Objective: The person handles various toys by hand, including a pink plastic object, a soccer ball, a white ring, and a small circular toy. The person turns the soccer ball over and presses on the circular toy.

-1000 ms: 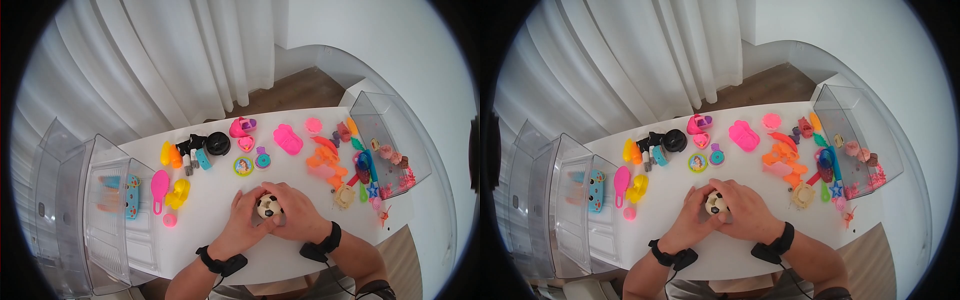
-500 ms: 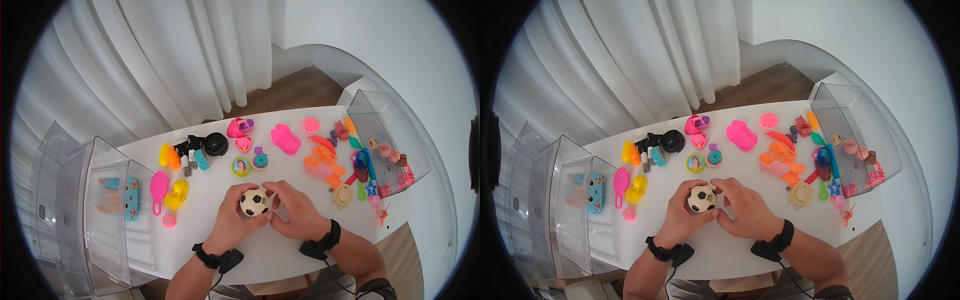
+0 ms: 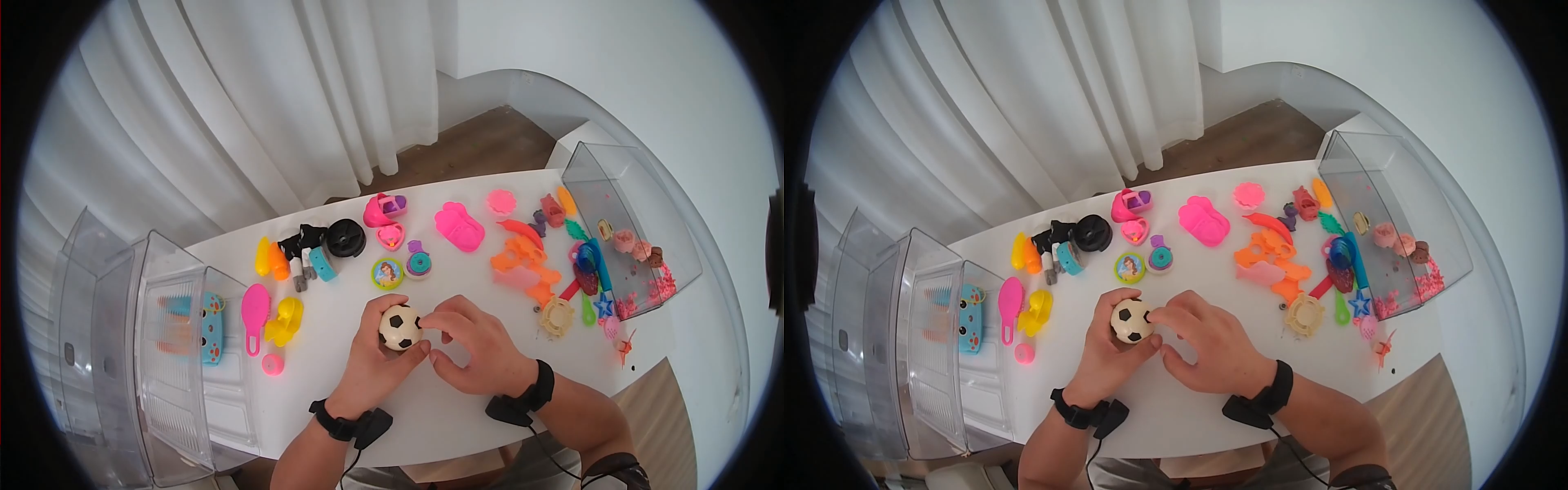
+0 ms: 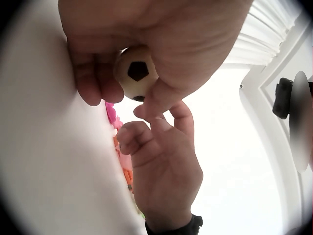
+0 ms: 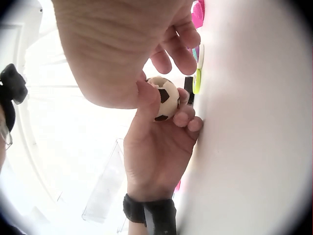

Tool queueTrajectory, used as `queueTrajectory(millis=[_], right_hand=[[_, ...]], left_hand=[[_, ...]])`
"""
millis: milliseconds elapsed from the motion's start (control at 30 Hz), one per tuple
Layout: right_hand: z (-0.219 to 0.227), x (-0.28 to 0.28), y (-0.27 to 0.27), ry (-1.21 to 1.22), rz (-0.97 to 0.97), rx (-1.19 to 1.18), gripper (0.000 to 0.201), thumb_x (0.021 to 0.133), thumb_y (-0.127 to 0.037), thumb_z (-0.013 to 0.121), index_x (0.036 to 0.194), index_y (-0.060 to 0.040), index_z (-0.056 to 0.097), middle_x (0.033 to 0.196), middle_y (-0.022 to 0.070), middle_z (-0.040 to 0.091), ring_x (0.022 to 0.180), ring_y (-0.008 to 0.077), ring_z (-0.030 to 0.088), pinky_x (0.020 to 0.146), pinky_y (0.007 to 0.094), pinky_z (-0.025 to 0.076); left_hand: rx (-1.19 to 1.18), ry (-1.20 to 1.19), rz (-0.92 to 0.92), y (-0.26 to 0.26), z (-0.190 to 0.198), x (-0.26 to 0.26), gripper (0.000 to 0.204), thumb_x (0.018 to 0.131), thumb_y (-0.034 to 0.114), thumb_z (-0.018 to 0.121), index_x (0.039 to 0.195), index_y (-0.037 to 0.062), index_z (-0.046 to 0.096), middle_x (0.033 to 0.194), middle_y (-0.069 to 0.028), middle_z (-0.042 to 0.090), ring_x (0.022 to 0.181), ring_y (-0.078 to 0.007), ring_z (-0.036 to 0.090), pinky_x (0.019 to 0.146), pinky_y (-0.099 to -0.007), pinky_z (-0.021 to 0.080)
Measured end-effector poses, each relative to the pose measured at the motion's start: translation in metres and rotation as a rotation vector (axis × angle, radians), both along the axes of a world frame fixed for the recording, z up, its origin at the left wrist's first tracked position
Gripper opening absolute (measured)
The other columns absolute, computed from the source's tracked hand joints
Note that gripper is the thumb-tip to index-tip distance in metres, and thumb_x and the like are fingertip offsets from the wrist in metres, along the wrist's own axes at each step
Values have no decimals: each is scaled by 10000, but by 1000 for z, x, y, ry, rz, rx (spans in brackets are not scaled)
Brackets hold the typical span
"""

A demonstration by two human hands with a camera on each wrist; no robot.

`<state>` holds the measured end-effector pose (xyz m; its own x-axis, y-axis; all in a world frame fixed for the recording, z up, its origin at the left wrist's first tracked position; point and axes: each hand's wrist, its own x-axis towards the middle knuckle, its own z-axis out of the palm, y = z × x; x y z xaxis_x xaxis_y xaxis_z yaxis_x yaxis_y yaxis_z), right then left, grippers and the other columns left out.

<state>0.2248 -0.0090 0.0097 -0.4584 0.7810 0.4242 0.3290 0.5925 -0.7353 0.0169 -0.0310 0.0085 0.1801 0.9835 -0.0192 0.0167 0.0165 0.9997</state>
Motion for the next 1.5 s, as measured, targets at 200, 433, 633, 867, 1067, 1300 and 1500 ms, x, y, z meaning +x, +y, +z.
queueTrajectory(millis=[200,433,633,867,1067,1300,1500], right_hand=[[0,2,1,0,-19,4,500,803,-39,754,1281,-88,617,1100,105,648,820,267,675,715,381,563],[2,-1,1,-34,-40,-62,603,796,-99,811,1352,-68,577,1211,124,628,889,270,682,788,385,567],[-4,-11,-2,-70,-25,123,655,794,-152,848,1394,-90,594,1272,132,598,965,293,683,846,417,568],[1,-9,-4,-62,-58,127,649,790,-224,890,1364,-97,616,1188,133,616,938,293,680,804,399,572],[4,-10,-4,-39,-71,90,648,790,-246,904,1347,-86,615,1142,127,631,912,297,684,779,385,573],[5,-8,-1,-45,-52,101,656,791,-218,900,1353,-64,598,1182,151,633,940,315,696,790,392,589],[1,-9,-1,-62,-35,57,663,787,-214,892,1360,-63,596,1195,147,626,952,316,694,797,395,591]], left_hand=[[-23,-156,-74,-1,-7,-3,712,1007,90,736,1608,110,355,1331,-82,506,1272,-177,553,1095,-354,498],[118,38,-65,4,-11,-8,743,990,87,751,1619,69,355,1403,-90,404,1335,-193,500,1145,-368,443],[-14,5,-113,3,-6,-4,671,867,101,898,1396,45,489,1274,-55,616,1177,-143,622,1027,-325,537],[-72,-168,-202,4,-11,-9,606,955,190,833,1410,30,467,1314,-77,600,1202,-150,608,995,-308,538],[-224,-365,-299,7,-12,-18,606,1006,291,791,1436,24,458,1362,-91,592,1240,-169,601,1000,-324,539],[-234,-348,-263,8,-8,-15,732,951,328,841,1510,25,478,1418,-84,582,1288,-192,593,1090,-356,504],[-218,-334,-267,8,-11,-13,639,989,222,805,1498,19,478,1376,-69,601,1240,-150,605,1040,-321,523]])
